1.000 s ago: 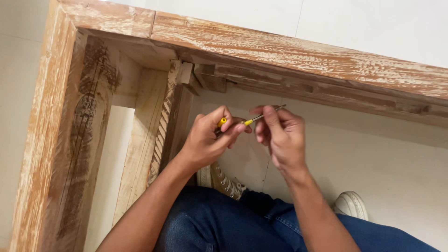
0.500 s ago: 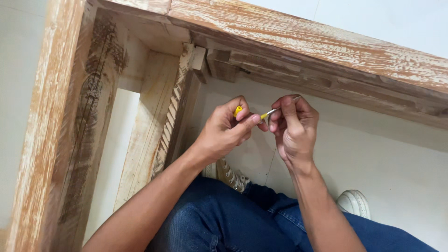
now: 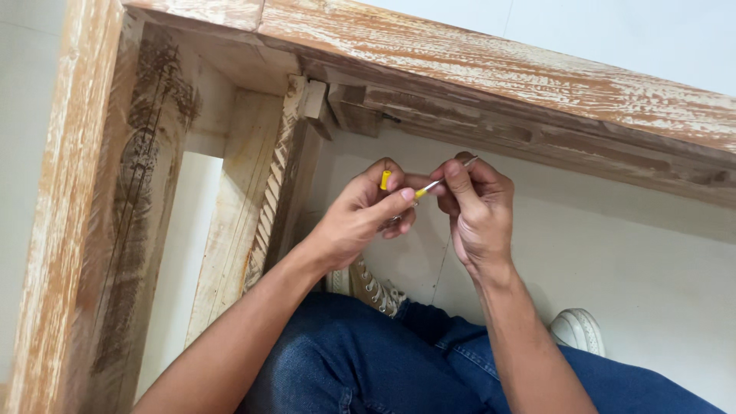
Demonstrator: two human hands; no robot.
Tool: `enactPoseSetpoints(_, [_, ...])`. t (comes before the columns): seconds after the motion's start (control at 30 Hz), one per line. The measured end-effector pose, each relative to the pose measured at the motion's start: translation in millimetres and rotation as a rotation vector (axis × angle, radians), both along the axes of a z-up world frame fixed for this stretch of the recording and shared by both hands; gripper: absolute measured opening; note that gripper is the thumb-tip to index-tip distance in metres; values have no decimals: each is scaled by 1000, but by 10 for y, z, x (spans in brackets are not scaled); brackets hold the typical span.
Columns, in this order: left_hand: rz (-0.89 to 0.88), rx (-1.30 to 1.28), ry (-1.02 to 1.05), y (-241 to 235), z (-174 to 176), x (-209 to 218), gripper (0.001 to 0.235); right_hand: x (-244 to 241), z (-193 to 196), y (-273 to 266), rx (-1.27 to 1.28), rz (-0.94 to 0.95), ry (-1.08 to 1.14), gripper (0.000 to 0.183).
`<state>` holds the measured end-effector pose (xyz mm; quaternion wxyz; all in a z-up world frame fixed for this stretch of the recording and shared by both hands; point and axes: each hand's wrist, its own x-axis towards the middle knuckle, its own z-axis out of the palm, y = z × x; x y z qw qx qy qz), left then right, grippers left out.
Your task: The person uses a screwdriver to tighten screws into a wooden frame, holding a small wooden block in place with the left hand while turning the screwdriver with the right hand. The task involves repeated tightening of screws at a joint of the frame.
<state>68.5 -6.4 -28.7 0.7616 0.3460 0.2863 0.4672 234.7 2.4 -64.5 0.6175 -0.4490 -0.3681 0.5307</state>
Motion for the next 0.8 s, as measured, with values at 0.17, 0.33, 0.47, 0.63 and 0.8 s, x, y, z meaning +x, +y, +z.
enactPoseSetpoints(0.17, [-79,59,169,62,7,-10,15,33,0,24,-86,47,68,30])
enactPoseSetpoints(0.33, [-104,126,409,71,-317,27,9,-140,-122,-53,-45,123,18,31])
enactPoseSetpoints(0.47, [-50,-64,135,15,-303,55,15,-212,-10,-74,-87,103,31,28])
enactPoseSetpoints(0.63, [0,-243,177,11,-274,88,25,-162,-274,-40,-206,153,55,29])
enactPoseSetpoints(0.8, [6,-378,191,12,-165,91,33,-175,-205,-13,-335,204,131,27])
